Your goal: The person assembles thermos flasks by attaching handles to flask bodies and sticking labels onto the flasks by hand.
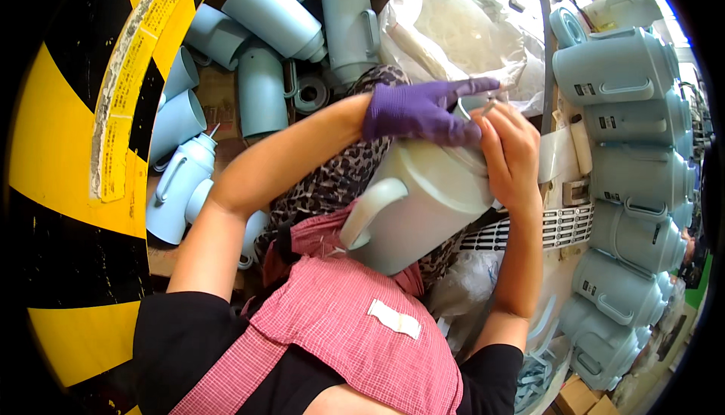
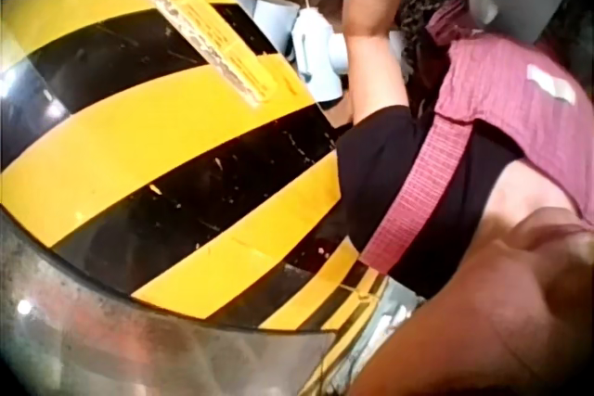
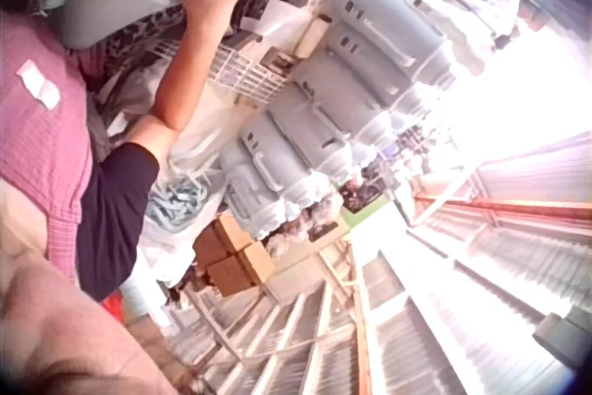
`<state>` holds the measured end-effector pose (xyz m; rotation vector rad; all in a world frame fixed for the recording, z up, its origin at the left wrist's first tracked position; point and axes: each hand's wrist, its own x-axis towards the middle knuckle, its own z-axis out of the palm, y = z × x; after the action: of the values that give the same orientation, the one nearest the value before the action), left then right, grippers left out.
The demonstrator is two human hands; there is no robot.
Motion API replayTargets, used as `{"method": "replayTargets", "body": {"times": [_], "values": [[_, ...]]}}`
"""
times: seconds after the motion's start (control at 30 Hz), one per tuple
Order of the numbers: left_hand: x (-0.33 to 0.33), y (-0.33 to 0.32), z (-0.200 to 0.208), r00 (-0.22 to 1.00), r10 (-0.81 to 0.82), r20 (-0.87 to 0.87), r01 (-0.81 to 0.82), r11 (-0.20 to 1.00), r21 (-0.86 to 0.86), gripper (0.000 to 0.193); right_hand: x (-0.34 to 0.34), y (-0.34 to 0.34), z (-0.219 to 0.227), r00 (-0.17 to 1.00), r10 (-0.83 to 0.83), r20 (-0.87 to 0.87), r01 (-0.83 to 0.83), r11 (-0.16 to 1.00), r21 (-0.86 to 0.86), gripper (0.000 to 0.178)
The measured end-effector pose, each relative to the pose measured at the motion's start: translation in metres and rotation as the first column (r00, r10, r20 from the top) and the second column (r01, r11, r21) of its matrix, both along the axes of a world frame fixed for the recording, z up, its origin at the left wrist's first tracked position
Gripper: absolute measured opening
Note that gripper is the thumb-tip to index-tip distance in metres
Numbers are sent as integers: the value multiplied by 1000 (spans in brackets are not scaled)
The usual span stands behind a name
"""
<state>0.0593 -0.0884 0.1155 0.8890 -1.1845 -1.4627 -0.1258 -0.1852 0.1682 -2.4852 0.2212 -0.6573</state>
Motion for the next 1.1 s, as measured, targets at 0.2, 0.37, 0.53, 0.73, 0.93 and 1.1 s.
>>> {"method": "replayTargets", "body": {"times": [0.2,0.37,0.53,0.73,0.93,1.1], "values": [[-5,7,24,990,95,105,-78,984,-158,97,4,-1,26,977,213,21,-210,974,-90,27],[48,-23,114,748,582,318,-182,641,-745,97,45,-48,96,868,248,431,-52,908,-417,28],[162,-94,175,204,963,176,-241,224,-944,97,68,-68,65,716,-249,652,338,941,-12,26],[219,-110,141,-124,976,-177,30,-174,-984,45,30,-67,-17,813,-463,353,489,872,16,14],[171,12,50,-164,972,-171,-580,-235,-780,36,44,-141,-112,902,-410,133,389,908,158,15],[110,98,9,-68,997,29,-591,-17,-806,39,117,-220,-235,904,-379,-197,407,905,127,23]]}}
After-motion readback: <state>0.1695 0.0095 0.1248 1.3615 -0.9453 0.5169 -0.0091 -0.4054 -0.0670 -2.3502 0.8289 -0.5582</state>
